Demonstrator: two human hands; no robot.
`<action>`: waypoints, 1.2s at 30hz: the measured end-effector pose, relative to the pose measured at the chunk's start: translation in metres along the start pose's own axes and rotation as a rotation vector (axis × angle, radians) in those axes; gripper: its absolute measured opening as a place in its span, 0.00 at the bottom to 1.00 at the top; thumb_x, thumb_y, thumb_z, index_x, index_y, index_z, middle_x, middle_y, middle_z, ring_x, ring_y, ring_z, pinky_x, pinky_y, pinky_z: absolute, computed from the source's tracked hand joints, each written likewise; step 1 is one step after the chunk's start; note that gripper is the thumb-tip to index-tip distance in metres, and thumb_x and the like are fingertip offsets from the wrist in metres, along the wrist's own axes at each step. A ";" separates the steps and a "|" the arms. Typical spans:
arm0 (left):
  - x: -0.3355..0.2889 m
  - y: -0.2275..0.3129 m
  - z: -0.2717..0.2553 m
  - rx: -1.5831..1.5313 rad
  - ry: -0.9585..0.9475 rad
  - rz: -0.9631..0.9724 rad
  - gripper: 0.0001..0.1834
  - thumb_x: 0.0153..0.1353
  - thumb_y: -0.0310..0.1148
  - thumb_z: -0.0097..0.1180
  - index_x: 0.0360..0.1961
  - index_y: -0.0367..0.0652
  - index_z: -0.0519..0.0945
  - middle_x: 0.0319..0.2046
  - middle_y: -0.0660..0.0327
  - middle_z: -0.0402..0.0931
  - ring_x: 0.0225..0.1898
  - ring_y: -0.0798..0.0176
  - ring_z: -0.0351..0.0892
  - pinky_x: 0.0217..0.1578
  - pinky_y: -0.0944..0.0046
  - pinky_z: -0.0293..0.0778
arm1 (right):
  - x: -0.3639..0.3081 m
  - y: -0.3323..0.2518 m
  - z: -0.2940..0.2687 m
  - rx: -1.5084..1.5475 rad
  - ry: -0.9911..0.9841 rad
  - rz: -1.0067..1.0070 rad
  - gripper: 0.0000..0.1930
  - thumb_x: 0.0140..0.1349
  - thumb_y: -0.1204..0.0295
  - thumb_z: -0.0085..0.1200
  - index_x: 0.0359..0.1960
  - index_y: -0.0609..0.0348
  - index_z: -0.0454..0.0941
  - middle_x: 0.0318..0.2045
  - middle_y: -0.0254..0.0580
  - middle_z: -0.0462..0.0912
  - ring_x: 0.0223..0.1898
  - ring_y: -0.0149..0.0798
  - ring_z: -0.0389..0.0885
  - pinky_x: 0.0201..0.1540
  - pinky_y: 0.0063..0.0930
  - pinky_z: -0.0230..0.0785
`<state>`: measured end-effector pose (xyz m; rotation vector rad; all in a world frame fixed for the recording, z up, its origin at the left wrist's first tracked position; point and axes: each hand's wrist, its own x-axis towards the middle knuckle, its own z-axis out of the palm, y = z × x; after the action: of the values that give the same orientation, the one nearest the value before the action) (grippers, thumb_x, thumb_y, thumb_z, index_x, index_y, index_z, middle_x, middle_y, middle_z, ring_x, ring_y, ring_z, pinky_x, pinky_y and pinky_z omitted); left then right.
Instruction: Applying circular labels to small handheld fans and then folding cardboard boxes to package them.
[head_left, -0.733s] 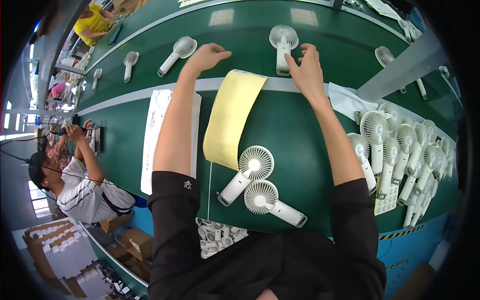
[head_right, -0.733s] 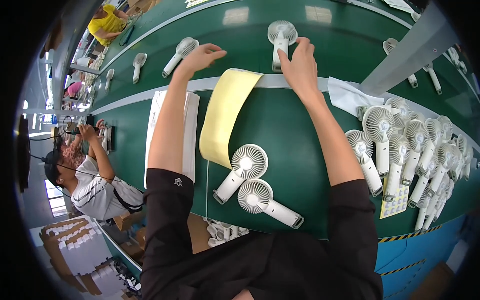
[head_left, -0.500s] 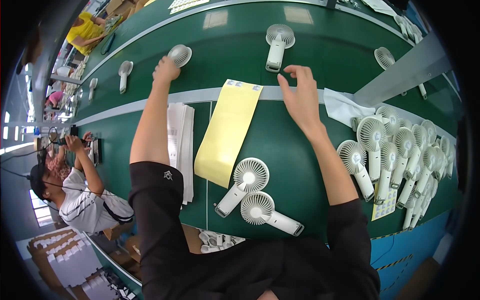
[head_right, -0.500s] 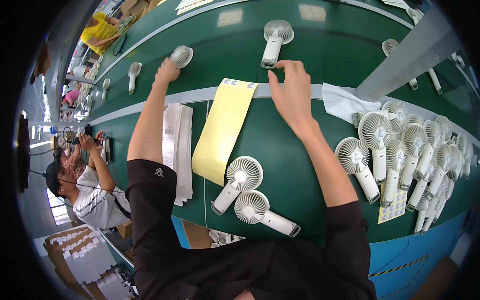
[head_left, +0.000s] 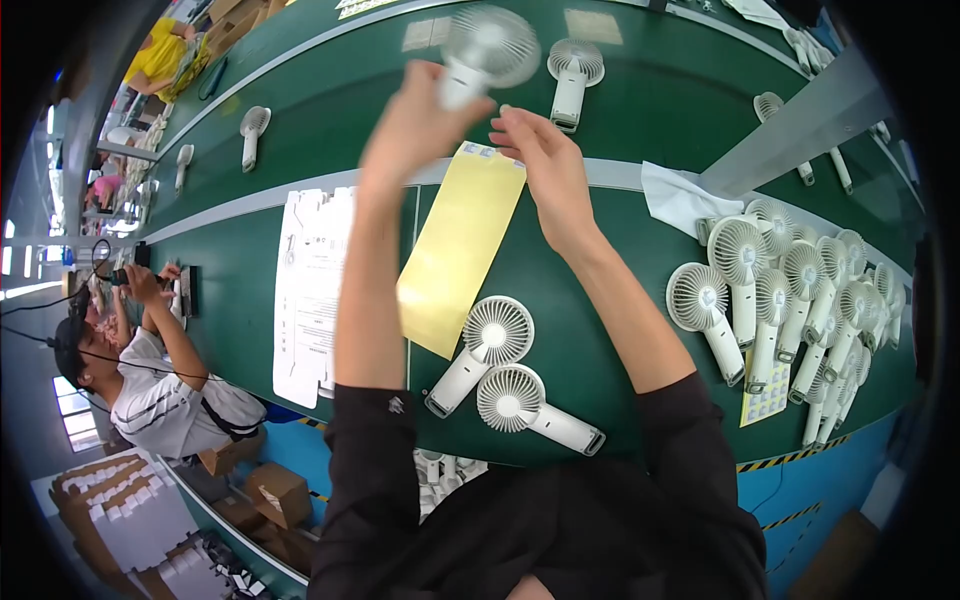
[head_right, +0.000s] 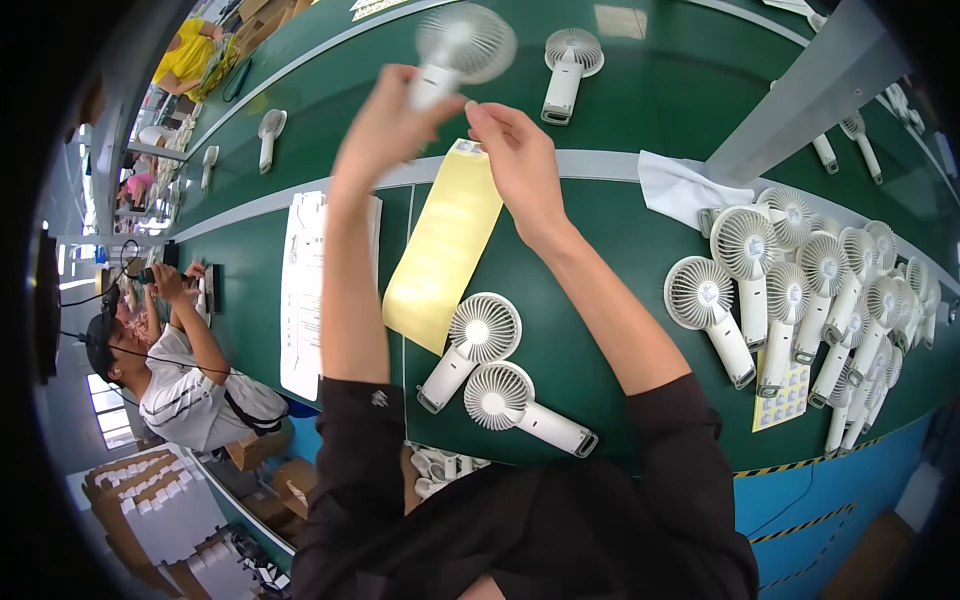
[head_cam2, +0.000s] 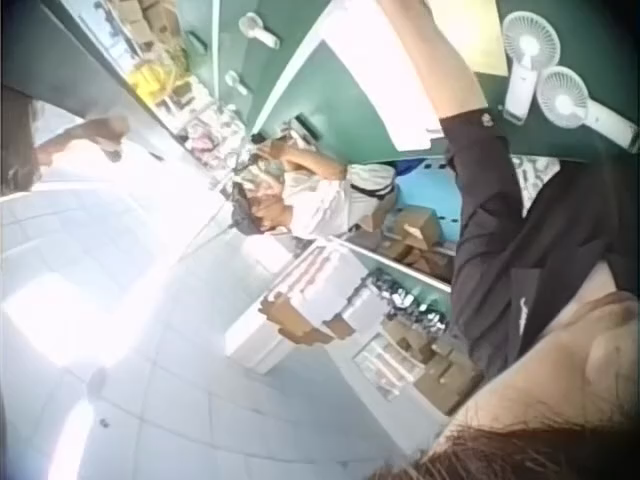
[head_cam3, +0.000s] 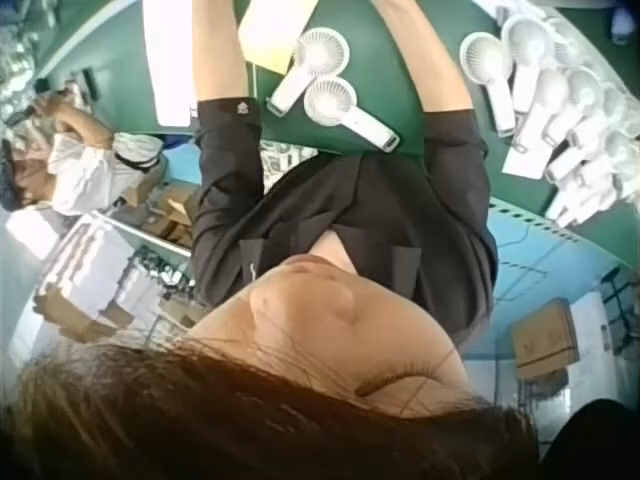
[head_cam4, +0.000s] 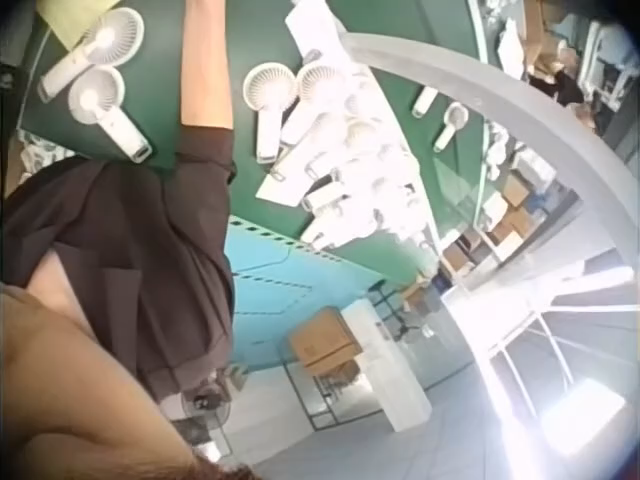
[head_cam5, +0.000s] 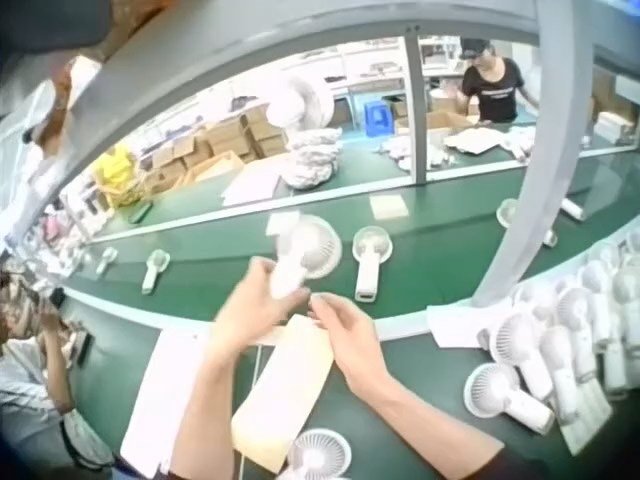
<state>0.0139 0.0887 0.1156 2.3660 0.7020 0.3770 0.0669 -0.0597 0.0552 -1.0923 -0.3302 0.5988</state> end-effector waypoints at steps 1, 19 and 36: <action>-0.017 0.010 0.020 -0.092 -0.033 0.035 0.34 0.58 0.43 0.66 0.54 0.30 0.65 0.38 0.38 0.82 0.41 0.41 0.85 0.42 0.50 0.78 | -0.001 0.002 -0.003 -0.008 0.003 -0.005 0.20 0.71 0.59 0.55 0.49 0.68 0.79 0.44 0.40 0.83 0.43 0.29 0.79 0.49 0.26 0.70; -0.050 -0.072 0.097 0.379 0.112 0.071 0.39 0.55 0.56 0.69 0.53 0.32 0.74 0.46 0.46 0.71 0.50 0.45 0.71 0.52 0.52 0.71 | -0.063 -0.037 -0.090 0.130 -0.057 0.165 0.20 0.73 0.66 0.52 0.58 0.71 0.71 0.47 0.44 0.81 0.52 0.37 0.79 0.58 0.35 0.71; -0.031 -0.081 0.094 0.054 0.133 -0.223 0.39 0.47 0.53 0.75 0.49 0.32 0.75 0.50 0.46 0.69 0.54 0.50 0.67 0.58 0.54 0.66 | -0.081 -0.041 -0.093 0.018 -0.153 0.220 0.19 0.70 0.66 0.57 0.56 0.66 0.75 0.44 0.41 0.83 0.46 0.33 0.83 0.53 0.32 0.74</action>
<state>-0.0023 0.0780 -0.0111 2.2975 1.0394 0.4245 0.0635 -0.1901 0.0552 -1.0752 -0.3385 0.8825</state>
